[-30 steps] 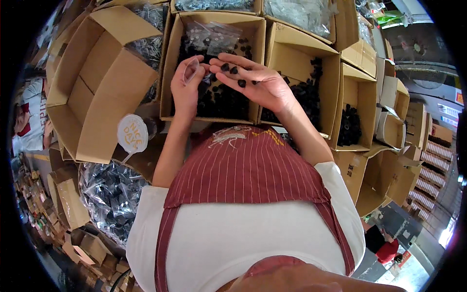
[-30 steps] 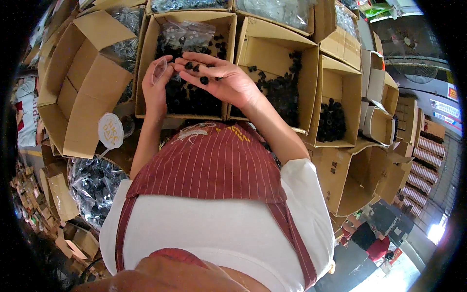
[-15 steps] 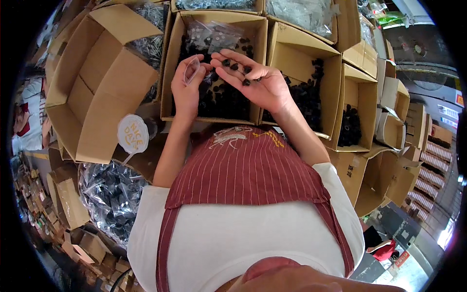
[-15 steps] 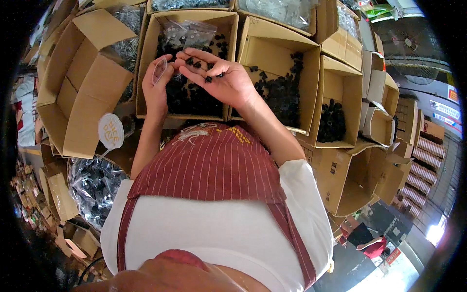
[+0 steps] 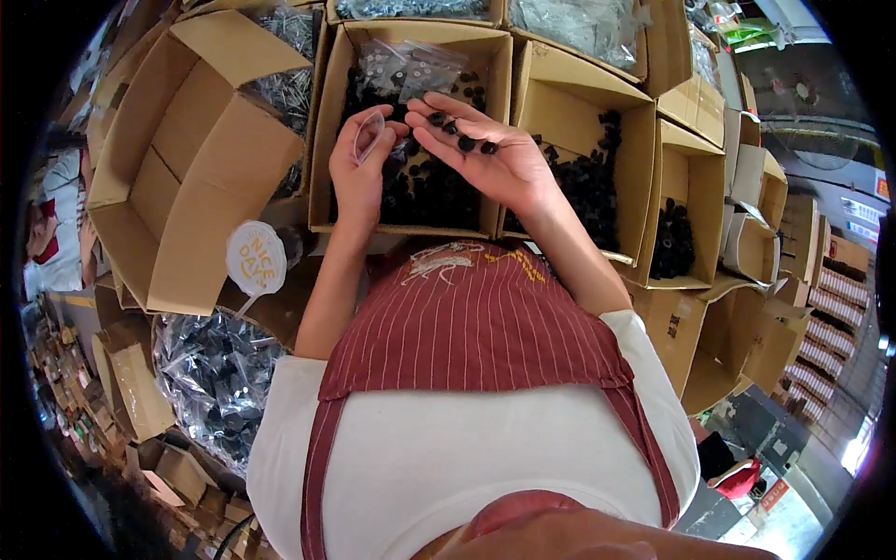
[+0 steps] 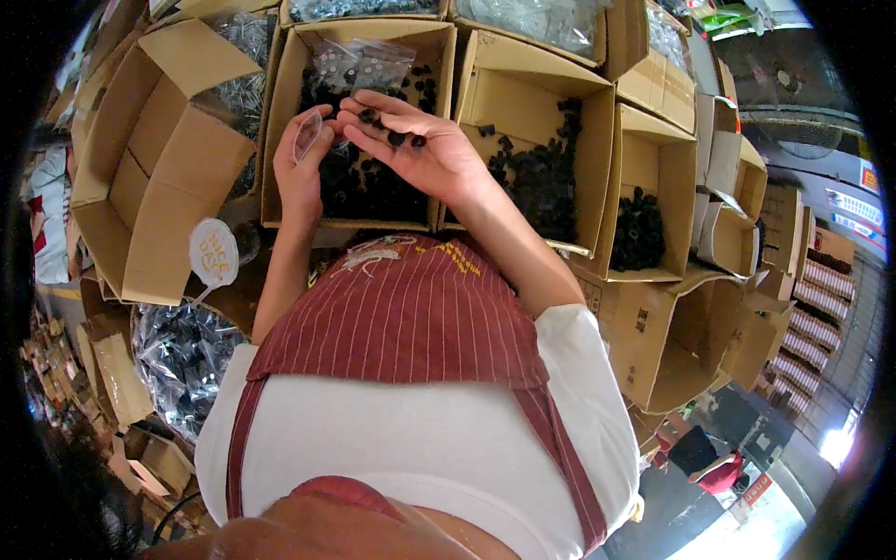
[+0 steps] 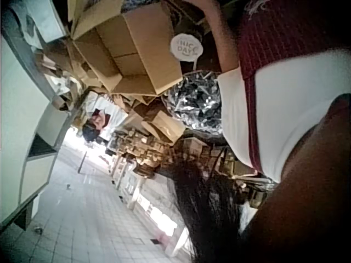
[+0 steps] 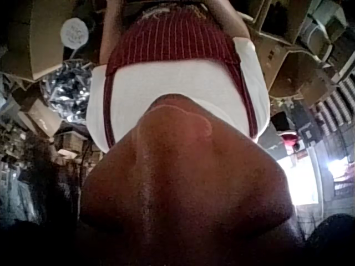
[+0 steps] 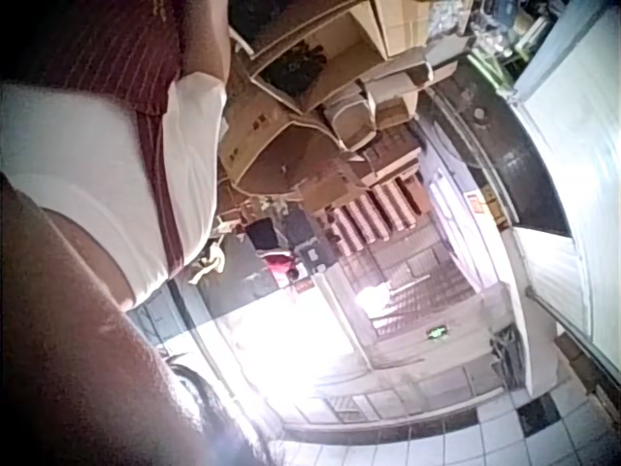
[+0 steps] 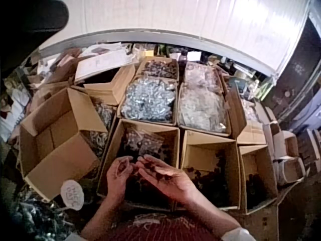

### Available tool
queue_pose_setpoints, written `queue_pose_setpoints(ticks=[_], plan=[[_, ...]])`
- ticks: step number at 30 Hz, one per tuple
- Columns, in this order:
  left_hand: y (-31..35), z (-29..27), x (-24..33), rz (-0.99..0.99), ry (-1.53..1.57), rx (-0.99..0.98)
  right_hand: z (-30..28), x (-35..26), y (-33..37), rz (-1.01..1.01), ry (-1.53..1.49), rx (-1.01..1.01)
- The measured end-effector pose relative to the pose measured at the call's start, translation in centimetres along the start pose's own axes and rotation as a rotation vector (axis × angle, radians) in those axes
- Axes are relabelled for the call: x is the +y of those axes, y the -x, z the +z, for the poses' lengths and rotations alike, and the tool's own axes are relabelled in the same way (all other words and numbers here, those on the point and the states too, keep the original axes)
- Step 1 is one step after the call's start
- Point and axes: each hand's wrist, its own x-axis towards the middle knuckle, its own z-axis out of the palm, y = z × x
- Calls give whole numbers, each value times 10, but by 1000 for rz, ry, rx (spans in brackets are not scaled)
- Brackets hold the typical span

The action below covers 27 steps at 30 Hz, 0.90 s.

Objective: Counting small black plastic components and putting them into a small plastic bag.

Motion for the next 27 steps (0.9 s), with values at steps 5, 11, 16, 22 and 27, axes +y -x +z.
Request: queue_pose_setpoints(ticks=[5, 11, 16, 22, 27], plan=[[-2, 1, -4, -34, 22, 7, -18, 1, -5, -33, 127, 29], [-1, -2, 2, 13, 9, 33, -32, -12, -19, -36, 494, 71], [-3, -4, 4, 76, -5, 48, -48, -3, -71, 46, 1799, 114], [0, -4, 0, 75, 47, 67, -66, 25, -98, 313, 2933, -103], [2, -9, 3, 59, 61, 84, -52, 3, -89, 268, 2809, -51]])
